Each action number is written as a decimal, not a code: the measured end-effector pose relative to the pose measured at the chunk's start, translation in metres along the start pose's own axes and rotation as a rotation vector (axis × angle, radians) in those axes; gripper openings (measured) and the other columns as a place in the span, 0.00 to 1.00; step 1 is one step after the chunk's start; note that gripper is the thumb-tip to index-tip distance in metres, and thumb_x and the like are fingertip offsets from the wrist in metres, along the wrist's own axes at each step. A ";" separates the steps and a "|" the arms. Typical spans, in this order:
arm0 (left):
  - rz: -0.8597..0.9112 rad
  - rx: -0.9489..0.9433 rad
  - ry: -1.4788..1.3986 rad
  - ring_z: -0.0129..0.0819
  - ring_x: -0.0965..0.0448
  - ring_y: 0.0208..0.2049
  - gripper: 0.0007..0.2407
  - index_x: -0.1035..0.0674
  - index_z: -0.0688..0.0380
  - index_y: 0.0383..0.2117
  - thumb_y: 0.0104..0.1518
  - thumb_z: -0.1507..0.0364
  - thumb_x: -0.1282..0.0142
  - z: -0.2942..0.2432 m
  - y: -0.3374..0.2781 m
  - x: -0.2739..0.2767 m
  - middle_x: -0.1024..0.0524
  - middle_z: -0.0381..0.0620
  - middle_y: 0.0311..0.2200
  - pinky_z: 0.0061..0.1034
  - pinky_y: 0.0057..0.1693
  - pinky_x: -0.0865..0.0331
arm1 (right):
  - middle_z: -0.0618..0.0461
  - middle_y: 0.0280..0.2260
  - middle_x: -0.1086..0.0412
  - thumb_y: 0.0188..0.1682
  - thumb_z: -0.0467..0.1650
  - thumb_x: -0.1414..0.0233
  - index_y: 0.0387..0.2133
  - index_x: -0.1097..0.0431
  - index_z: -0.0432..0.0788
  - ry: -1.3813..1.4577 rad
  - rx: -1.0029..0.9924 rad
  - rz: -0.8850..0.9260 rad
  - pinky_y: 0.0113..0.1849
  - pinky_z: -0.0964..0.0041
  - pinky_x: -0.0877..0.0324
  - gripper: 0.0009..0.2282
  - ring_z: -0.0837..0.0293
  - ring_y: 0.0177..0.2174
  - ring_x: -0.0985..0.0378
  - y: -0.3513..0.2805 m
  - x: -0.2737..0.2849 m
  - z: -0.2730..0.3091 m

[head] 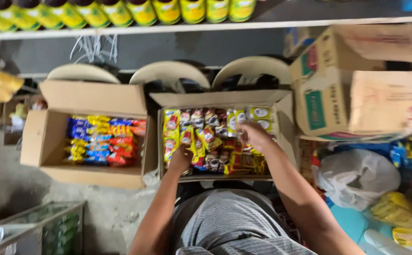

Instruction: The person is stocking grocery shelves with condiment pouches and small snack packets taken from boxes on the floor.

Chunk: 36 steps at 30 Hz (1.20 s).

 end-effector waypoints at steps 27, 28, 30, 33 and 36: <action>0.211 0.267 0.283 0.64 0.22 0.45 0.24 0.37 0.64 0.63 0.60 0.73 0.45 0.093 0.079 0.027 0.31 0.69 0.52 0.47 0.46 0.26 | 0.44 0.46 0.25 0.46 0.32 0.43 0.52 0.30 0.41 -0.701 -0.072 -0.273 0.43 0.56 0.27 0.19 0.49 0.41 0.22 0.164 -0.169 -0.173; 0.225 0.264 0.285 0.64 0.22 0.45 0.24 0.37 0.64 0.63 0.60 0.73 0.45 0.087 0.079 0.031 0.31 0.69 0.52 0.47 0.46 0.26 | 0.44 0.46 0.25 0.46 0.32 0.43 0.52 0.30 0.41 -0.694 -0.083 -0.281 0.43 0.56 0.27 0.19 0.49 0.41 0.22 0.165 -0.164 -0.186; 0.357 0.308 0.377 0.59 0.21 0.49 0.24 0.36 0.58 0.60 0.57 0.75 0.42 0.075 0.083 0.041 0.30 0.65 0.52 0.42 0.48 0.23 | 0.40 0.44 0.25 0.42 0.30 0.41 0.46 0.27 0.39 -0.880 0.136 -0.278 0.47 0.54 0.28 0.17 0.45 0.44 0.22 0.174 -0.162 -0.194; 0.556 0.440 0.476 0.56 0.22 0.50 0.31 0.39 0.60 0.59 0.51 0.70 0.32 0.031 0.068 0.062 0.35 0.62 0.58 0.39 0.51 0.24 | 0.39 0.41 0.25 0.35 0.29 0.36 0.37 0.25 0.39 -0.983 0.328 -0.410 0.47 0.52 0.29 0.15 0.42 0.44 0.23 0.160 -0.182 -0.171; 0.595 0.340 0.660 0.52 0.22 0.51 0.40 0.42 0.60 0.61 0.43 0.66 0.26 0.038 0.041 0.048 0.43 0.63 0.63 0.36 0.50 0.23 | 0.37 0.38 0.26 0.29 0.30 0.31 0.34 0.26 0.36 -1.052 0.372 -0.538 0.46 0.50 0.30 0.19 0.40 0.42 0.25 0.127 -0.209 -0.134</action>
Point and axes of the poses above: each hand's wrist, its own y-axis towards the middle knuckle, its own x-axis out of the back of the hand, z = x × y, the point moved 4 cm from there along y, towards the middle knuckle
